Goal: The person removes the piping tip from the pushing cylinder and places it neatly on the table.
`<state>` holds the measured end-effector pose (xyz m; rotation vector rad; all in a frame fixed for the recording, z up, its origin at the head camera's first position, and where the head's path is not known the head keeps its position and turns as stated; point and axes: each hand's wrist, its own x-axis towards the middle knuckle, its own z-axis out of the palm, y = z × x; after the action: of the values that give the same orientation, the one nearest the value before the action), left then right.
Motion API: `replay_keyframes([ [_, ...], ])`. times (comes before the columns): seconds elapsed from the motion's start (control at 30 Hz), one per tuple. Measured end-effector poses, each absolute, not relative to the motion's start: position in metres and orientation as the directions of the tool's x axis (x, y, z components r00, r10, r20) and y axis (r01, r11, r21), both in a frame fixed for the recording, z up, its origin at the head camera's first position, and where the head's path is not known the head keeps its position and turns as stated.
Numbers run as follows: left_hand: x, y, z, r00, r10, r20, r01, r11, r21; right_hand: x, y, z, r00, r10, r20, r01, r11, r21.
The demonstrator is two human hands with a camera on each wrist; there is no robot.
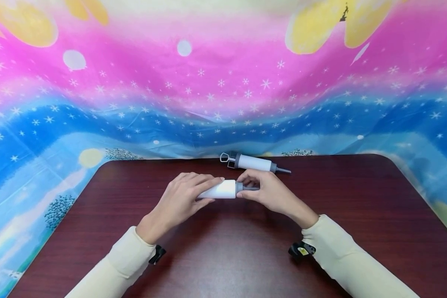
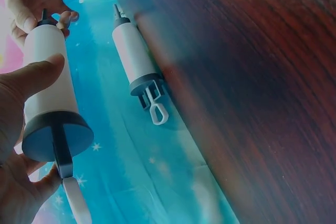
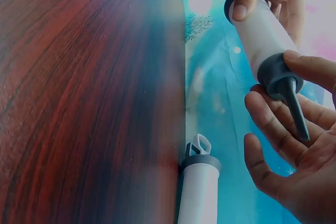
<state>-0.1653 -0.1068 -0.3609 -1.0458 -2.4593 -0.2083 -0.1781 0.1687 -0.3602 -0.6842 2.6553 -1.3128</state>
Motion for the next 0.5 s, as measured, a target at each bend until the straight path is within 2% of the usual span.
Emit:
replay_keyframes([
  [0.23,-0.1645,-0.1076,-0.3584,-0.591,0.647,0.481,0.726,0.687,-0.032,-0.1755,0.1665,-0.3599,-0.887,-0.44,0.137,-0.372,0.506,-0.778],
  [0.5,-0.1617,-0.1069,-0.3527,-0.628,0.643,0.438,0.714,0.7,-0.004,-0.1733,0.1651,-0.3618,-0.862,-0.461,0.209,-0.446,0.496,-0.745],
])
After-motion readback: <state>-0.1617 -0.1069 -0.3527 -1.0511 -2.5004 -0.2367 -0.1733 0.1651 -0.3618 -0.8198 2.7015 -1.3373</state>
